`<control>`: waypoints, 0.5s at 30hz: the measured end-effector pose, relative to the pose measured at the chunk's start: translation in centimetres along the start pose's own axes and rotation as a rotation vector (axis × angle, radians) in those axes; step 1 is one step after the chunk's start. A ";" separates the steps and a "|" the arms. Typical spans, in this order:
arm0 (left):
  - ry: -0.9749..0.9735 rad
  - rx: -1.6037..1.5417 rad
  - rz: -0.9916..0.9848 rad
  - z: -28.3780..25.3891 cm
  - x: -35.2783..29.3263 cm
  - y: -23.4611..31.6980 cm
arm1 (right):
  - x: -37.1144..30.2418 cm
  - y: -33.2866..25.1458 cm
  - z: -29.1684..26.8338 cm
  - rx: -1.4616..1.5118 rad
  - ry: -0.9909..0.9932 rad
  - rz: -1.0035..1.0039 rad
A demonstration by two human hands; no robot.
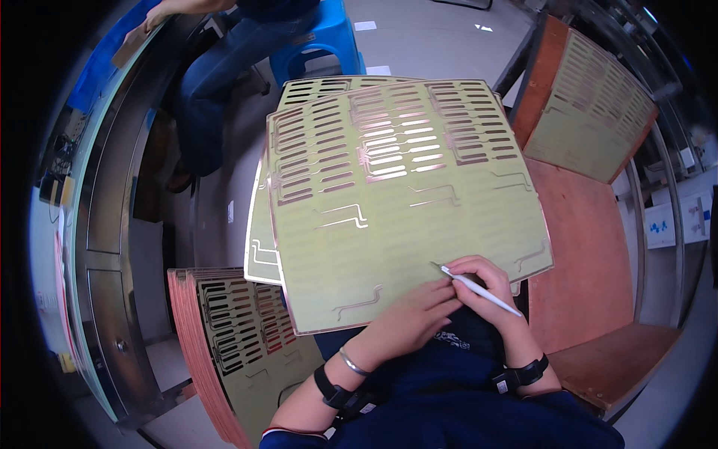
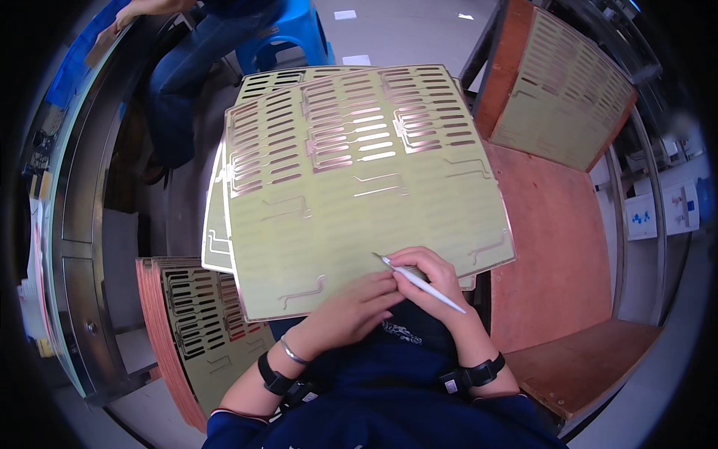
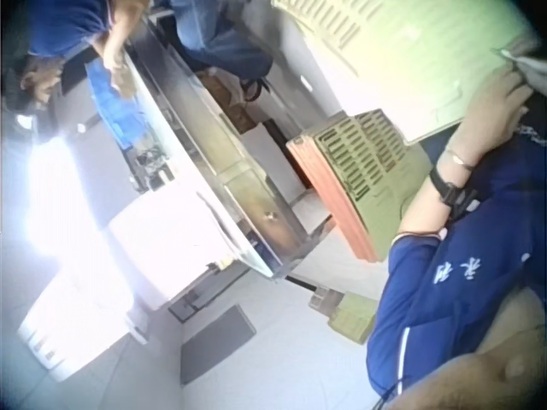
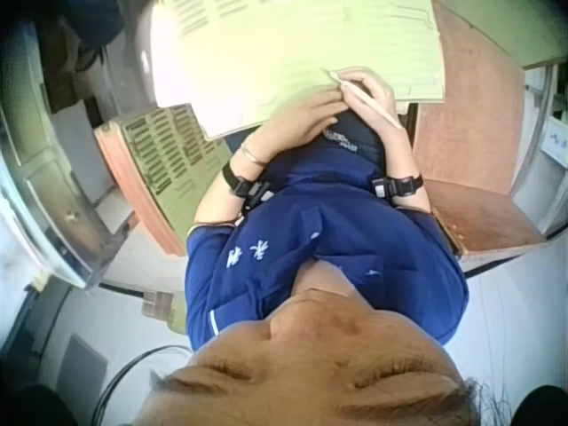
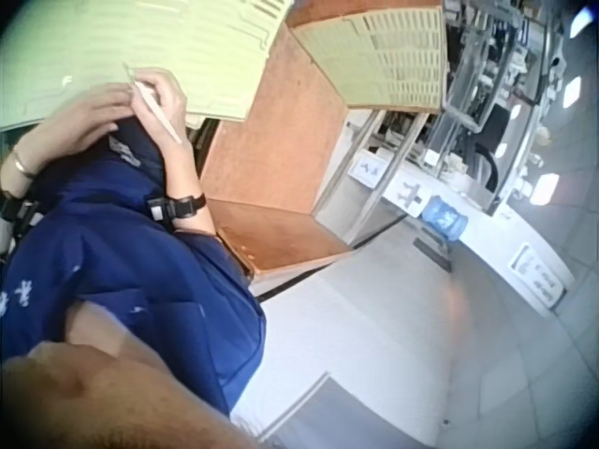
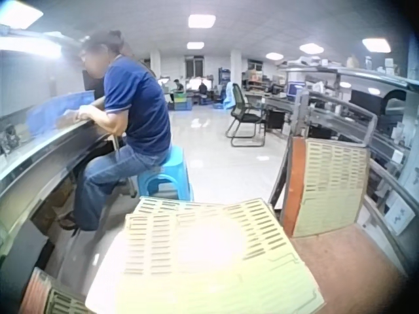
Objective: Inspecting large sheet-metal templates or flex circuit panels and marking specific tracks or points using a stylus/pen tool.
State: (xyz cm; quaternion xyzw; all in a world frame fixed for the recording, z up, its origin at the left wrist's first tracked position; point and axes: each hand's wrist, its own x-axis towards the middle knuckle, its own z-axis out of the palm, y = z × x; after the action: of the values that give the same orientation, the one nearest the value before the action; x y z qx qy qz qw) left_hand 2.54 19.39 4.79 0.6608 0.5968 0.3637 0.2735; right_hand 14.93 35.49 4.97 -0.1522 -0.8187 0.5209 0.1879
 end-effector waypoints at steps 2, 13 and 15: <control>0.067 0.097 -0.071 -0.4 -1.3 -0.8 | 0.2 0.1 0.6 -0.017 -0.026 -0.022; 0.552 0.700 -0.837 -6.0 -10.0 -4.1 | 0.1 0.7 -0.2 -0.185 0.048 0.000; 0.590 0.696 -0.896 -6.4 -12.5 -4.7 | -0.2 2.3 -1.2 0.115 0.222 0.239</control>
State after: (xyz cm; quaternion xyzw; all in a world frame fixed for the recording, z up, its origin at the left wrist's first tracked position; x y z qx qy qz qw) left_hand -5.66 7.21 2.90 0.2696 0.9486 0.1655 -0.0072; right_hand 15.80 37.35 3.30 -0.2942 -0.7377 0.5655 0.2225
